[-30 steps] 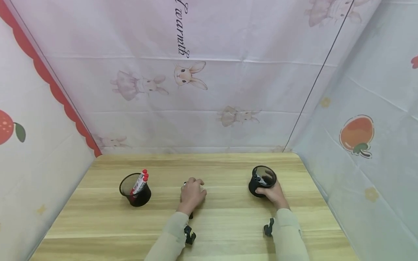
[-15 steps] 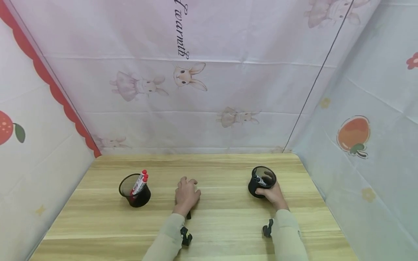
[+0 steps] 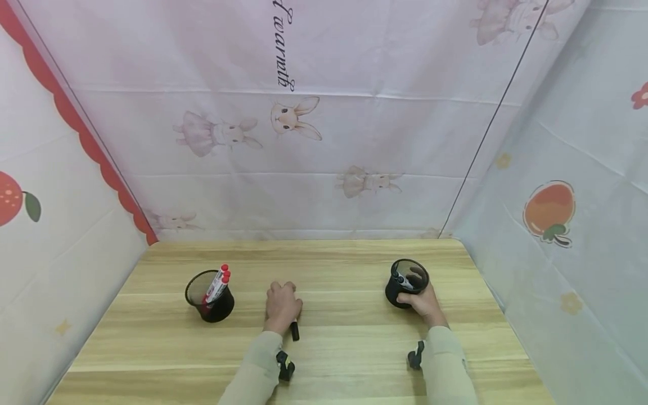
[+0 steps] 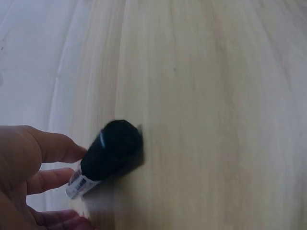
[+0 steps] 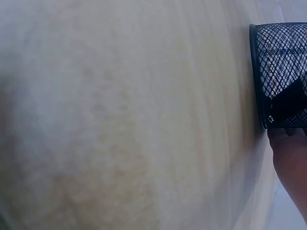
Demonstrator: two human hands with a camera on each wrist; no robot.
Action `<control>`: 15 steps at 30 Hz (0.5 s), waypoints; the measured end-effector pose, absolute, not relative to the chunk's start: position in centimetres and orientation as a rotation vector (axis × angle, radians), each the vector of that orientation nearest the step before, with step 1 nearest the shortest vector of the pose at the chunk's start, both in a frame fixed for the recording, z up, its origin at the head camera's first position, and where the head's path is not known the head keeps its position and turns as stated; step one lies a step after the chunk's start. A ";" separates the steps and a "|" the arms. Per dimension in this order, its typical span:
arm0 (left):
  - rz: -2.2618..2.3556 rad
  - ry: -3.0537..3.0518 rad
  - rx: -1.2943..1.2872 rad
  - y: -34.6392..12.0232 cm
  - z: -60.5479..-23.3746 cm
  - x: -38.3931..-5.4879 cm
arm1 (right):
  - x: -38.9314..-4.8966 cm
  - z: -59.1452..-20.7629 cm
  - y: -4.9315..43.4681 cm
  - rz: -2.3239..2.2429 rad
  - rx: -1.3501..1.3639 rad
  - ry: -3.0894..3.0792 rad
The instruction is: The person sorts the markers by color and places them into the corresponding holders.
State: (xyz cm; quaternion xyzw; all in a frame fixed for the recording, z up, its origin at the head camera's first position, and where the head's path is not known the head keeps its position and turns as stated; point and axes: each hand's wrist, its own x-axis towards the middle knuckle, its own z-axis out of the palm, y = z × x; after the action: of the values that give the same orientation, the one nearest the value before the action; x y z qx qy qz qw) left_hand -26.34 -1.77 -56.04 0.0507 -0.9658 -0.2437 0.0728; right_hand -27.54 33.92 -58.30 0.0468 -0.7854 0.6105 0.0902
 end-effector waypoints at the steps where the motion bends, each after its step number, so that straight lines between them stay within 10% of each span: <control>1: -0.749 -2.900 0.143 -1.9 -56.0 -26.3 | -27.5 -58.4 34.0 1.840 0.170 -2.295; 15: -0.953 -2.811 0.087 -2.4 -55.8 -26.4 | -27.5 -58.0 33.6 1.891 0.032 -2.312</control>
State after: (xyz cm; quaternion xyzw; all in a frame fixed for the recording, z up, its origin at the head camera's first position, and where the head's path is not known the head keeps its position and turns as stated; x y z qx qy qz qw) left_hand -26.39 -2.45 -55.80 0.0293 -0.9432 -0.3196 0.0859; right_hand -27.50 33.61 -57.97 0.0105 -0.7717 0.6312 0.0773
